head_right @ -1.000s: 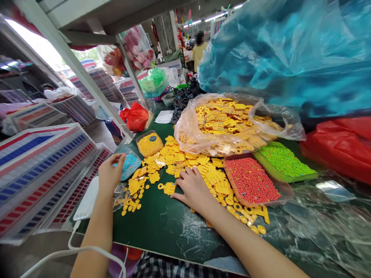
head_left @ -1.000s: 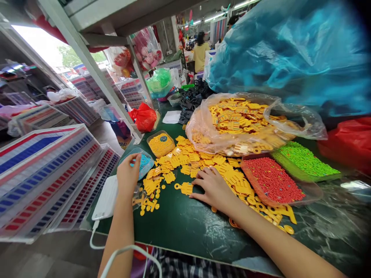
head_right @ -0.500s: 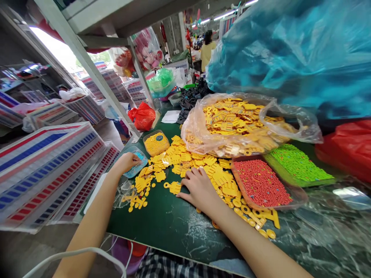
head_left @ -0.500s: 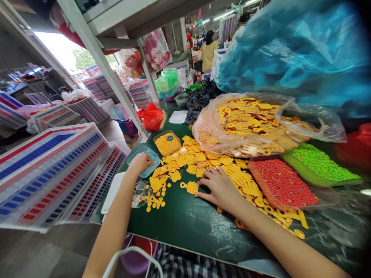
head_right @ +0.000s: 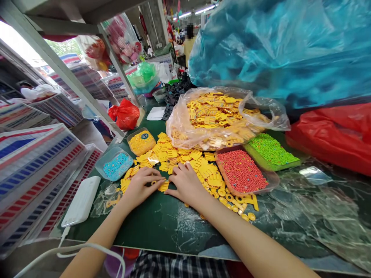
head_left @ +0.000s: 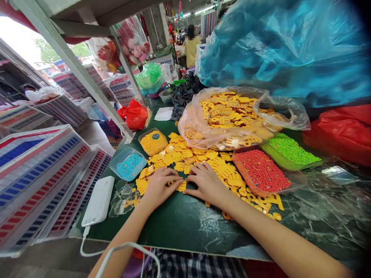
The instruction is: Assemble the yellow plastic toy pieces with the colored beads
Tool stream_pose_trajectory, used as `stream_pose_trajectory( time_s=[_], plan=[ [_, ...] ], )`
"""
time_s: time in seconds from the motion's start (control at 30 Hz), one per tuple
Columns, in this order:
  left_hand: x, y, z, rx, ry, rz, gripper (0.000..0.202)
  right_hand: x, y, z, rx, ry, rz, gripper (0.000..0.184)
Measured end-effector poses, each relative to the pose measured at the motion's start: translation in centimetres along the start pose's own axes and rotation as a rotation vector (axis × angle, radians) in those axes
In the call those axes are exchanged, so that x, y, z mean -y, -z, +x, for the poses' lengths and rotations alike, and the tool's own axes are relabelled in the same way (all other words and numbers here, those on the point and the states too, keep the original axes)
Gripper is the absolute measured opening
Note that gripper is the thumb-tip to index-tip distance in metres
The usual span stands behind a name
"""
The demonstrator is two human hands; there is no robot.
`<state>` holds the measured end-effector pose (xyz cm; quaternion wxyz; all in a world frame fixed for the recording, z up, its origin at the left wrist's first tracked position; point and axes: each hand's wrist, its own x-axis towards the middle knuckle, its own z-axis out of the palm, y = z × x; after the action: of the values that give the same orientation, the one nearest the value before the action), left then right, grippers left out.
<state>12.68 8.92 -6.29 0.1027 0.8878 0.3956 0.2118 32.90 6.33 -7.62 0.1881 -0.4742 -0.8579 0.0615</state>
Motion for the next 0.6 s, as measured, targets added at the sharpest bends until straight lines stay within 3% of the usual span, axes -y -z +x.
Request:
stream_pose_trajectory(
  time_s=[0.13, 0.37, 0.47, 0.6],
  plan=[
    [-0.1, -1.2, -0.6, 0.055, -0.028, 0.037, 0.022, 0.0, -0.1, -0.1, 0.008, 0.002, -0.007, 0.03],
    [-0.3, -0.6, -0.9, 0.054, -0.068, 0.093, 0.022, -0.3, -0.1, 0.1, -0.071, 0.059, -0.05, 0.033],
    [0.8, 0.9, 0.4, -0.031, 0.021, 0.174, 0.024, 1.5, 2.3, -0.5, -0.286, 0.228, -0.129, 0.026],
    [4.4, 5.0, 4.2, -0.124, 0.369, 0.393, 0.032, 6.3, 7.9, -3.9, -0.633, 0.437, -0.047, 0.016]
  ],
)
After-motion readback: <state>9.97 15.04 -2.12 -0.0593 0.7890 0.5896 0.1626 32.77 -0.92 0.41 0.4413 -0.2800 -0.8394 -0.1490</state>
